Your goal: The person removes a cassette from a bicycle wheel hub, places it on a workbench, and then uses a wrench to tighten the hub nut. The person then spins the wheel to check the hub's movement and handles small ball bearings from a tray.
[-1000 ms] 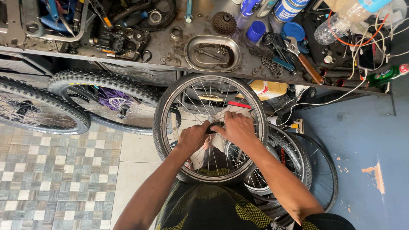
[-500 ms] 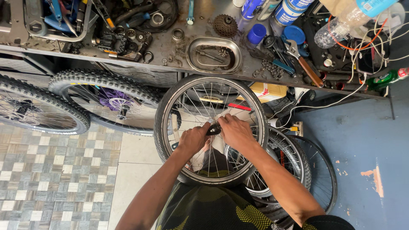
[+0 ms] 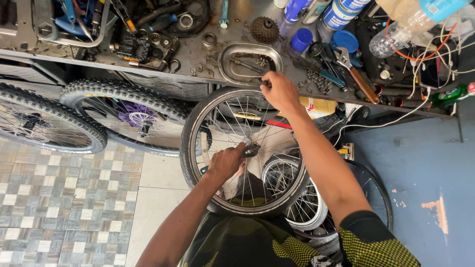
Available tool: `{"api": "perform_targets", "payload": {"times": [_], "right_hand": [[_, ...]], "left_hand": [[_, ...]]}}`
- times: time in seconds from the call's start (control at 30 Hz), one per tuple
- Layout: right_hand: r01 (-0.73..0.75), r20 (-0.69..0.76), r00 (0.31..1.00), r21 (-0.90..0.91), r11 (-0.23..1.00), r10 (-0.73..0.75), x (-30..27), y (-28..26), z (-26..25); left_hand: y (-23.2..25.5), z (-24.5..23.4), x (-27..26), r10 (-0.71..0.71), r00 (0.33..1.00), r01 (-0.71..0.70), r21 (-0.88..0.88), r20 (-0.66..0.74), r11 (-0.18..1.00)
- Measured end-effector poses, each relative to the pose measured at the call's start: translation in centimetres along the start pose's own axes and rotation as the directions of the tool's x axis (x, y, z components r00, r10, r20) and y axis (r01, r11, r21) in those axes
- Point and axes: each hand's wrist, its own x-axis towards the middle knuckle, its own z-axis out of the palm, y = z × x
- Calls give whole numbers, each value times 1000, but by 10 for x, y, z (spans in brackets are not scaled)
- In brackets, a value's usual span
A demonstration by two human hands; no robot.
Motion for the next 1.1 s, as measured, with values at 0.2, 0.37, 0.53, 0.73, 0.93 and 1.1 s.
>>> {"api": "perform_targets", "payload": {"times": [0.2, 0.37, 0.53, 0.73, 0.93, 1.1], "right_hand": [[-51, 31, 998, 103, 993, 48, 29, 9, 14], [15, 182, 982, 206, 978, -53, -38, -6, -5], [17, 417, 904, 194, 981, -98, -116, -21, -16], [126, 348, 931, -22, 992, -111, -161, -29, 15], [152, 300, 946, -82, 985, -121, -160, -35, 22], [-40, 247, 969, 169, 985, -3, -141, -42, -29]], "left_hand": [[2, 0, 2, -73, 996, 72, 14, 59, 997], [1, 2, -1, -39, 999, 39, -38, 16, 999], [5, 3, -1, -76, 995, 77, -10, 68, 997], [9, 0, -8, -76, 997, 77, -38, 24, 996], [8, -1, -18, -67, 997, 64, -75, -39, 995], [-1, -5, -38, -163, 987, 162, -128, 5, 978]]}}
